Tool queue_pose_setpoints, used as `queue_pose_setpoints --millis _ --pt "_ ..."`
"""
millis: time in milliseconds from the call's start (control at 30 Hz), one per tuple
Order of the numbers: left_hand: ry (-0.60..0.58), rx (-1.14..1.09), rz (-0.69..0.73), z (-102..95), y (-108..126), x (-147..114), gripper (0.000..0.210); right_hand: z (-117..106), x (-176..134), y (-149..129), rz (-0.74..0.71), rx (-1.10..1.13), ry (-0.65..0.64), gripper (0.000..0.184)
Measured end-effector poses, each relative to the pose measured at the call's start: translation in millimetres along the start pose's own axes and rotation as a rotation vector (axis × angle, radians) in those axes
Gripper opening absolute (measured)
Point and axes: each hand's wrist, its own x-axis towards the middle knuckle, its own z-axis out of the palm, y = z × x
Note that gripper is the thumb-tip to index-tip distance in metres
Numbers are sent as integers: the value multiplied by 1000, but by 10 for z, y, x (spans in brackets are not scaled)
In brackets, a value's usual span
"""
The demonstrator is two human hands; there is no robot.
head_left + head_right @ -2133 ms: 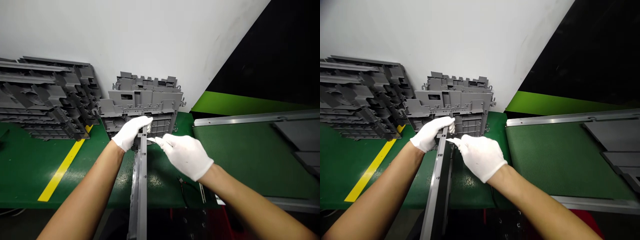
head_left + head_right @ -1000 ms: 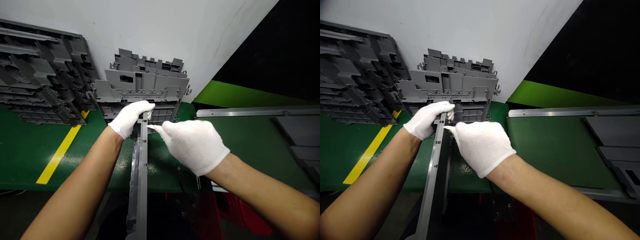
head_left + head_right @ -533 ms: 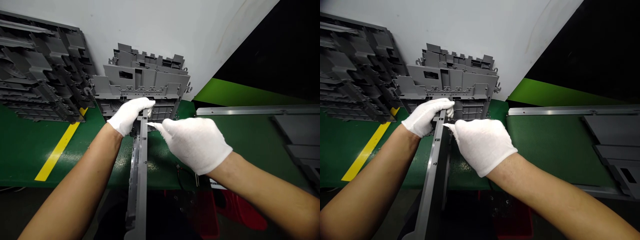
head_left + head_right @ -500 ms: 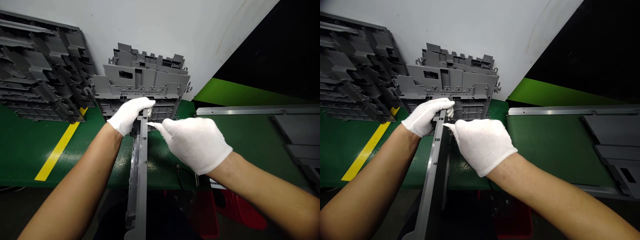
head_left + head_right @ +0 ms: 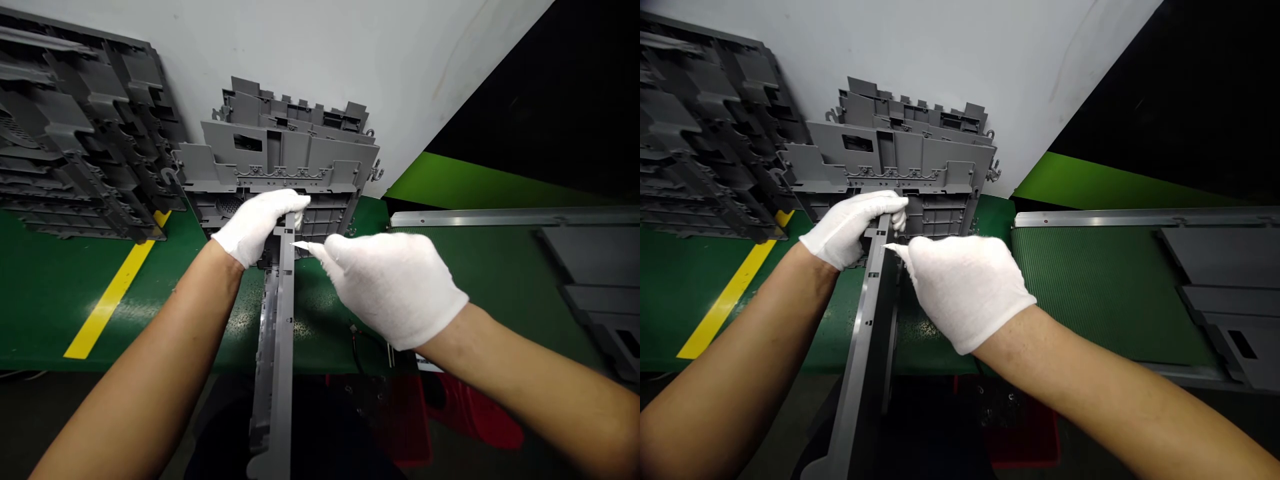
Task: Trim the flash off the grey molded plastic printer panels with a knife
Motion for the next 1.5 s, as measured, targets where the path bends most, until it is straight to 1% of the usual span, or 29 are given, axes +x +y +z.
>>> queue_pose_setpoints --millis 100,300,433,967,1500 --pt "-6 -22 -2 0 -4 2 28 -4 -7 -5 6 2 12 46" --pt "4 1 11 9 -5 2 29 -29 -15 -4 -2 -17 -25 43" --pt "5 7 2 17 8 -1 29 -27 -16 -1 -6 -22 -17 43" --pt "7 -34 -45 29 19 5 28 -51 -15 1 -3 15 -22 46" --pt "14 -30 -29 52 22 8 27 -82 -19 14 -34 -37 -22 48"
